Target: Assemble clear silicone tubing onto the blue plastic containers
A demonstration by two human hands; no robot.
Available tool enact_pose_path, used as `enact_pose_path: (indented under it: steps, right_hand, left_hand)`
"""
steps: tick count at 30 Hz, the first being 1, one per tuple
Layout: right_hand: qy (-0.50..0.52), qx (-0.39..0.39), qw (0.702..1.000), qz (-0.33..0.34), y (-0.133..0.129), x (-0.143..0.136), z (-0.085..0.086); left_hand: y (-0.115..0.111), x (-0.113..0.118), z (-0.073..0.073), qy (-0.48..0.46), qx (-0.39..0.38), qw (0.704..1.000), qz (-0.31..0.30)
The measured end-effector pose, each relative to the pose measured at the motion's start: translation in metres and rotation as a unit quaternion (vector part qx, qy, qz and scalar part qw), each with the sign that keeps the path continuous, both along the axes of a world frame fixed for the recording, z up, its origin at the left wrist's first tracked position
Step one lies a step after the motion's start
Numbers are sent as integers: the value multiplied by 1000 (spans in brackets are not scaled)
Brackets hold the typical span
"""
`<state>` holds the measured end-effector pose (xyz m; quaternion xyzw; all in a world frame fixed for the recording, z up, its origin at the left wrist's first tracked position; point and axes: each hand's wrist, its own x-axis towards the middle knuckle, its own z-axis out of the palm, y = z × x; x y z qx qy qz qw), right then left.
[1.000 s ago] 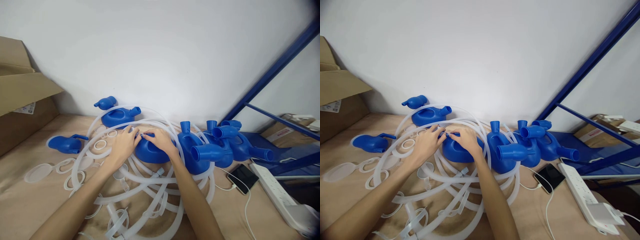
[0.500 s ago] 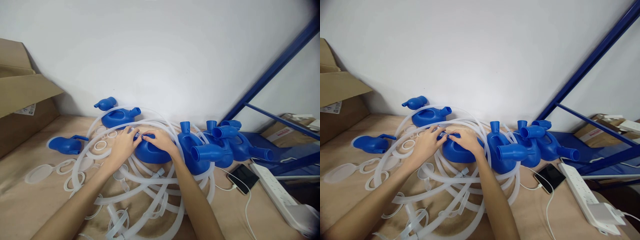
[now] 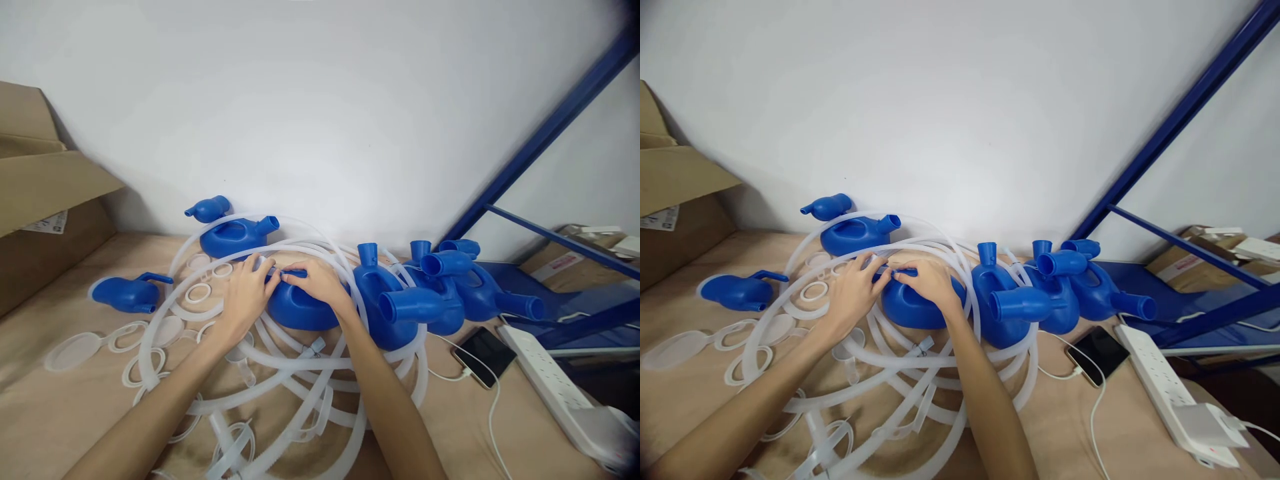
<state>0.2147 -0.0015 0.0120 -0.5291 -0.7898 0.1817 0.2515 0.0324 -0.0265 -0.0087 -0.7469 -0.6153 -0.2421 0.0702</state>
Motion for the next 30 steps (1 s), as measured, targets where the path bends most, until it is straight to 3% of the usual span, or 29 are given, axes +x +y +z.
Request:
enact_pose_path:
  steps: [16, 23, 27, 30]
  right_hand:
    - [31, -32, 998, -38, -1, -3, -3]
    - [39, -36, 998, -37, 1, -4, -4]
    - [6, -47, 994, -102, 1, -8, -1]
    - [2, -59, 994, -95, 0, -7, 1]
  left_hand:
    - [5, 8, -3, -7, 12, 1000, 25]
    - [4, 13, 7, 23, -11, 999, 35]
    - [5, 17, 14, 34, -37, 998, 48]
    - [4, 15, 20, 28, -58, 997, 36]
